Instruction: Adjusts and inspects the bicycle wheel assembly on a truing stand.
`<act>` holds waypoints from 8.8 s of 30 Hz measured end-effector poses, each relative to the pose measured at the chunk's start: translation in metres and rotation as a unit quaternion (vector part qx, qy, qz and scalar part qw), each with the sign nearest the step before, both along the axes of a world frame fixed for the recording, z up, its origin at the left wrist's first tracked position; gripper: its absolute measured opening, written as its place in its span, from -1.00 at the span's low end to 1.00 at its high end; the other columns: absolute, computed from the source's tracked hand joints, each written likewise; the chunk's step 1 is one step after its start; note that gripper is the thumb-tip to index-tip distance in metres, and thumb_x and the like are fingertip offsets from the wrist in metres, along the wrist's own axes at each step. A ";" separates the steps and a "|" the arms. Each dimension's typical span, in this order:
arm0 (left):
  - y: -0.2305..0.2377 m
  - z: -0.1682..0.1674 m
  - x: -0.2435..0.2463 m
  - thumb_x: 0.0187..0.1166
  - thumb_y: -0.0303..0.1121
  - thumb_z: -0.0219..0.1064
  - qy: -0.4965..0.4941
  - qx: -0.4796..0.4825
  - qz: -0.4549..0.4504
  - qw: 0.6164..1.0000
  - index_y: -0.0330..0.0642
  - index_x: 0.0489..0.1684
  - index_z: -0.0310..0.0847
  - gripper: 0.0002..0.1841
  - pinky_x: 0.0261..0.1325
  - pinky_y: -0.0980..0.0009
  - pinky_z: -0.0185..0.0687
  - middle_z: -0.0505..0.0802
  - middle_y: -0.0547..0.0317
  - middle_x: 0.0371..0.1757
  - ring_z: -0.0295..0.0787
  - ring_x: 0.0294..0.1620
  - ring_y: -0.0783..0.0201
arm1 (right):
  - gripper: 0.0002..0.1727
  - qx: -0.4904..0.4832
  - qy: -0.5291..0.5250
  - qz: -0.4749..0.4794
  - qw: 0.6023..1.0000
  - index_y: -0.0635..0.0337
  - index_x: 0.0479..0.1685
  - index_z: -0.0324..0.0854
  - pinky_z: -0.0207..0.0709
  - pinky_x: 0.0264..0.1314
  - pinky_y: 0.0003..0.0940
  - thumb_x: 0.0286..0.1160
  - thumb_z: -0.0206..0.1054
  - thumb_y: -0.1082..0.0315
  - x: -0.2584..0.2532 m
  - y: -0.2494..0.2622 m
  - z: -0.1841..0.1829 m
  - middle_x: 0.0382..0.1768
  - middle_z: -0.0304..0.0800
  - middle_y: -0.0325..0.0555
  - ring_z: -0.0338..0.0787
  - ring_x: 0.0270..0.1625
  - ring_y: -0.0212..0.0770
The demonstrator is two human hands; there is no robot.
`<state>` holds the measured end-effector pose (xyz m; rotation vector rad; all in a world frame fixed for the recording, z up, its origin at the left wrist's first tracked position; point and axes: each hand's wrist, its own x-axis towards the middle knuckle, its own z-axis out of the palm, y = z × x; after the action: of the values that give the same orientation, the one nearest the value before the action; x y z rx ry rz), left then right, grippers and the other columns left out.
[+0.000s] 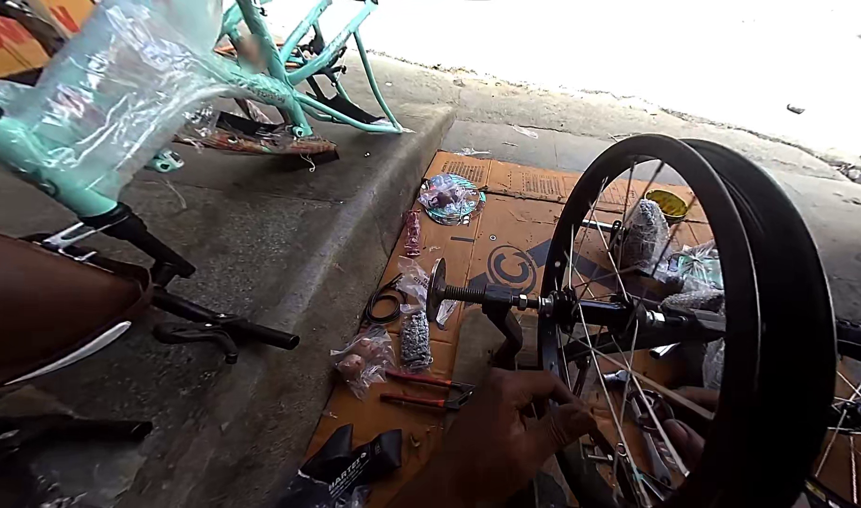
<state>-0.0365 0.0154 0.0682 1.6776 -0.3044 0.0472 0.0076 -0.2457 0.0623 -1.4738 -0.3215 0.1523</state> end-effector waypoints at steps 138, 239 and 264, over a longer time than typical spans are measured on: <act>0.016 -0.063 -0.061 0.63 -0.29 0.41 0.079 -0.016 0.049 0.996 -0.31 0.27 0.72 -0.64 0.09 0.45 0.84 0.91 0.14 -0.01 0.88 -0.09 0.40 | -0.47 -0.045 -0.059 0.185 0.980 -0.10 0.21 0.73 0.50 -0.38 -0.64 0.69 0.11 -0.25 0.037 0.033 0.023 -0.36 0.71 -0.37 0.58 -0.43 -0.55; 0.019 -0.069 -0.059 0.60 -0.28 0.45 0.061 -0.006 0.045 0.997 -0.27 0.23 0.75 -0.66 0.05 0.46 0.85 0.93 0.18 -0.05 0.88 -0.13 0.42 | -0.22 -0.205 -0.184 0.154 0.949 0.06 -0.12 0.81 0.65 -0.16 -0.37 0.75 -0.18 -0.36 0.007 0.009 -0.003 -0.31 0.81 -0.24 0.75 -0.23 -0.42; 0.020 -0.069 -0.060 0.61 -0.27 0.44 0.071 -0.011 0.042 0.997 -0.27 0.23 0.75 -0.66 0.07 0.44 0.85 0.92 0.17 -0.01 0.88 -0.10 0.40 | -0.49 -0.066 -0.140 0.116 0.981 -0.17 -0.19 0.71 0.41 -0.27 -0.75 0.74 -0.02 -0.27 -0.002 0.015 0.006 -0.45 0.59 -0.57 0.53 -0.36 -0.71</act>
<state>-0.0962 0.0354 -0.0005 1.6615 -0.1257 -0.0071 0.0060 -0.2312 0.0684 -1.5885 -0.7245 0.1540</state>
